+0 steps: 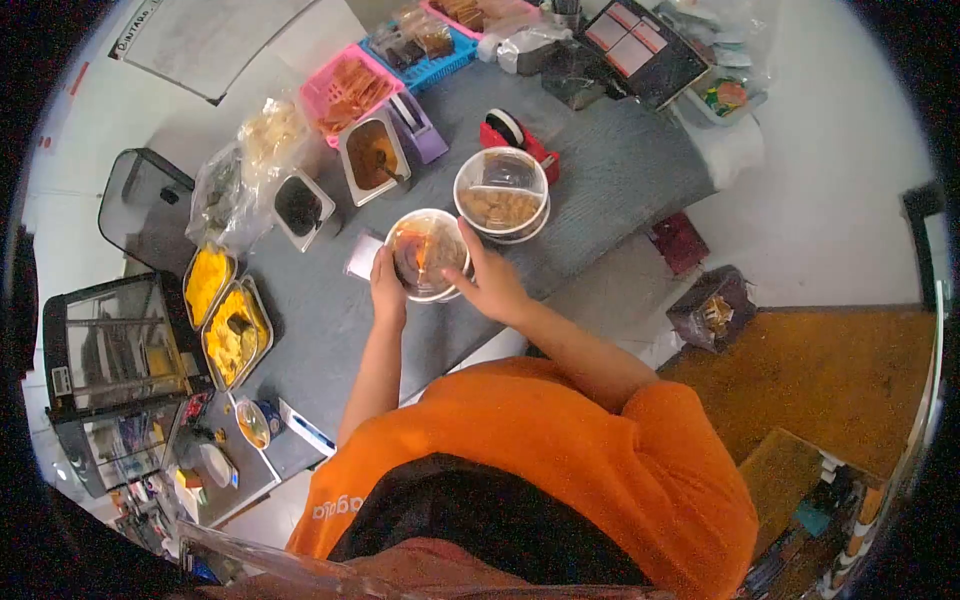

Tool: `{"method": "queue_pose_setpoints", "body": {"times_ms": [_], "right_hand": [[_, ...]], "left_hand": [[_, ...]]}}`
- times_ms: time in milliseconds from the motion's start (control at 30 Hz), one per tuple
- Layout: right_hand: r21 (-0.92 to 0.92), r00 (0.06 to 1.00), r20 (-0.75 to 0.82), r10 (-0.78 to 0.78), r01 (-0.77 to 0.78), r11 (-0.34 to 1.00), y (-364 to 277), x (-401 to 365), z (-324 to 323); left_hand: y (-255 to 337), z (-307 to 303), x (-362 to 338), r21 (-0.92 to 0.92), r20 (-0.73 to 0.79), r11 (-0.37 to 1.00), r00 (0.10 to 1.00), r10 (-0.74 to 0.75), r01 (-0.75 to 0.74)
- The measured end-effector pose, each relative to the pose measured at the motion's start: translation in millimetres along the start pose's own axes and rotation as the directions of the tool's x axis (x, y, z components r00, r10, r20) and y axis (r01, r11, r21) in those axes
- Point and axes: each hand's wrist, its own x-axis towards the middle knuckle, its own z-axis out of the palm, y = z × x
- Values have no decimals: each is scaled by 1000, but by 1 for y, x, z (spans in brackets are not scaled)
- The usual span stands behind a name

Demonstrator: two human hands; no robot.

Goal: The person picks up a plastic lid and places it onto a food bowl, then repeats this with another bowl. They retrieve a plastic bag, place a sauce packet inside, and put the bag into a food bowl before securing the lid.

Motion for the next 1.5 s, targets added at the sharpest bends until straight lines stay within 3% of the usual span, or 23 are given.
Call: {"method": "queue_pose_setpoints", "body": {"times_ms": [133,200,300,433,500,533,567,600,667,733,800,867,933,967,1000,1067,1133,1233,1333,1367,1433,1467,1500], "right_hand": [[1,982,-72,-177,177,984,10,2,1],[13,985,-65,-158,160,987,8,2,3],[-15,984,-150,-100,99,995,14,-2,15],[-34,953,-274,-131,126,991,20,-8,27],[-59,945,-305,-117,104,993,19,-12,30],[-69,934,-338,-120,102,992,21,-16,30],[-39,931,-343,-125,119,992,26,-22,30],[-10,928,-349,-128,133,991,29,-31,28],[-31,898,-425,-115,113,993,35,-63,26],[-4,940,-340,-26,27,1000,44,-108,20],[-71,931,-352,96,-129,989,54,-163,23],[-9,867,-207,453,-465,885,59,-230,25],[-61,802,-4,598,-597,800,69,-310,34],[-111,595,132,793,-786,608,59,-347,41],[51,554,101,826,-832,552,61,-391,60],[239,492,66,868,-852,465,51,-454,93],[723,354,116,928,-671,166,26,-490,109],[597,219,59,974,-790,141,-17,-505,105],[558,191,50,980,-819,131,-15,-521,112],[537,179,51,983,-835,124,-14,-530,114],[500,148,55,987,-860,101,-14,-551,121],[481,131,60,990,-872,86,-14,-577,129],[460,113,68,991,-885,70,-13,-599,132]], "left_hand": [[-11,-6,7,-38,58,998,997,43,-40],[-21,-11,15,-20,62,998,996,69,-68],[-37,-21,26,-117,104,991,993,-46,58],[-32,-14,21,-160,192,987,981,23,8],[-28,-10,12,105,-70,949,950,304,-296],[-24,-10,9,101,-37,945,948,317,-312],[-20,-12,8,383,-81,753,792,605,-536],[-14,-13,6,625,-34,448,551,834,-639],[7,-17,0,653,138,339,547,826,-677],[39,-11,-8,659,310,222,528,791,-719],[63,3,-13,591,670,23,507,542,-807],[59,23,-5,510,767,-16,446,460,-860],[52,41,-3,470,860,-122,423,284,-874],[39,45,4,498,863,-215,455,219,-840],[39,47,6,460,883,-217,419,210,-861],[39,48,5,514,858,-179,495,142,-839],[39,48,2,499,867,-207,483,123,-842],[37,48,3,526,850,-247,513,119,-814],[45,50,-4,523,844,-334,531,76,-784],[42,49,-4,514,853,-344,510,111,-786],[40,46,1,400,915,-315,356,188,-861],[32,44,10,428,899,-340,356,254,-838],[48,47,-21,413,910,-562,341,235,-716]]}}
